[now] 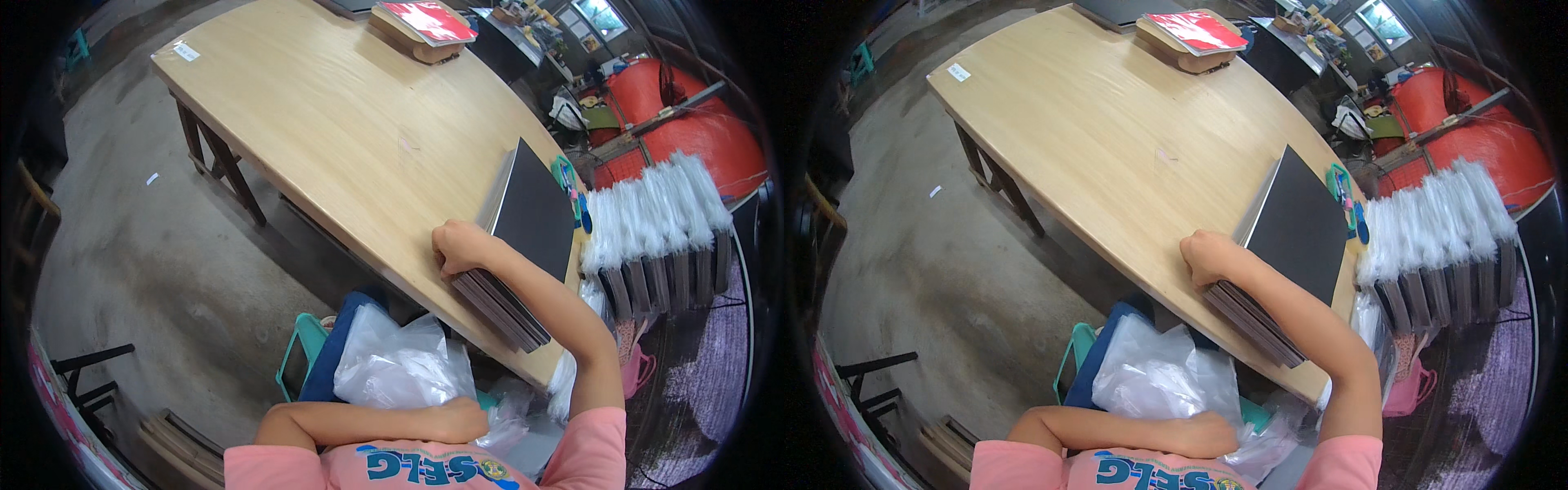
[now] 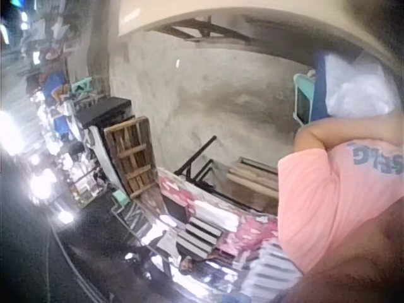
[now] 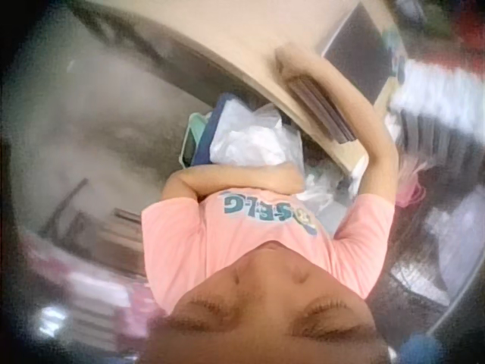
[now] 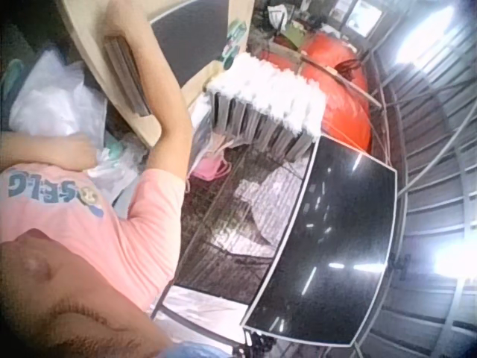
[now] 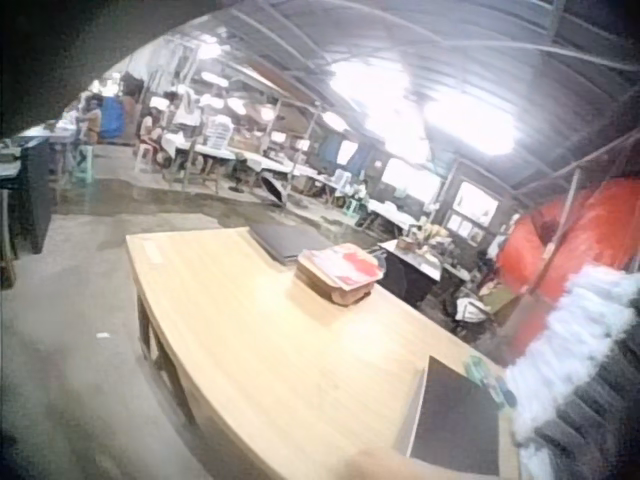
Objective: The person places a black book into a plastic bag, removes it, and then places another black book into a fresh plastic bag.
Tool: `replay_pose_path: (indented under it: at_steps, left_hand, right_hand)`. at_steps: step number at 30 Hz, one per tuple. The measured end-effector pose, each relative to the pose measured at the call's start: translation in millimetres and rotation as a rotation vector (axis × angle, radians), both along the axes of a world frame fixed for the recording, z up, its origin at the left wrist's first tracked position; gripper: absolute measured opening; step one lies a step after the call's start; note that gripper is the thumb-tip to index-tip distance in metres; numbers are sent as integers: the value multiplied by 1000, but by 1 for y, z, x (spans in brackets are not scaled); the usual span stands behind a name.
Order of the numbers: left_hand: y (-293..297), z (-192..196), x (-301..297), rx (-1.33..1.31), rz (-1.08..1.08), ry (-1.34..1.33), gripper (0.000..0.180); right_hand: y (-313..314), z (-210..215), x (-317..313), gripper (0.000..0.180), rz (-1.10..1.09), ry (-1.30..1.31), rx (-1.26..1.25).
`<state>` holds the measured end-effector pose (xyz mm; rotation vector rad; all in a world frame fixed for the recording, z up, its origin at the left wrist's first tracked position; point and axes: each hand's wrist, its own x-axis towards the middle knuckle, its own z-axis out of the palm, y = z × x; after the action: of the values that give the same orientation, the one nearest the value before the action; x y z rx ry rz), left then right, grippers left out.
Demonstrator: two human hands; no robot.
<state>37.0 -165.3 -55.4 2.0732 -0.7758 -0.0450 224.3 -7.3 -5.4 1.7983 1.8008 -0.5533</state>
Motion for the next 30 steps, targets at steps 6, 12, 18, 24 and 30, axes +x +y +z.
replay_pose_path:
  at_steps: [6,12,18,24,30]
  left_hand:
    - [-13,-8,2,15,53,66,14]
    - [-6,3,-7,21,62,33,14]
    - [-5,4,-15,41,75,69,14]
    - [-1,6,-11,47,51,77,14]
    - [-6,1,4,38,29,54,15]
  right_hand:
    - [-13,-19,-2,24,-3,-141,102]
    - [-21,-18,-7,20,-28,-176,173]
    - [-23,-21,3,19,27,-134,183]
    - [-21,-1,8,25,105,-62,-11]
    - [-31,25,43,58,58,241,-420]
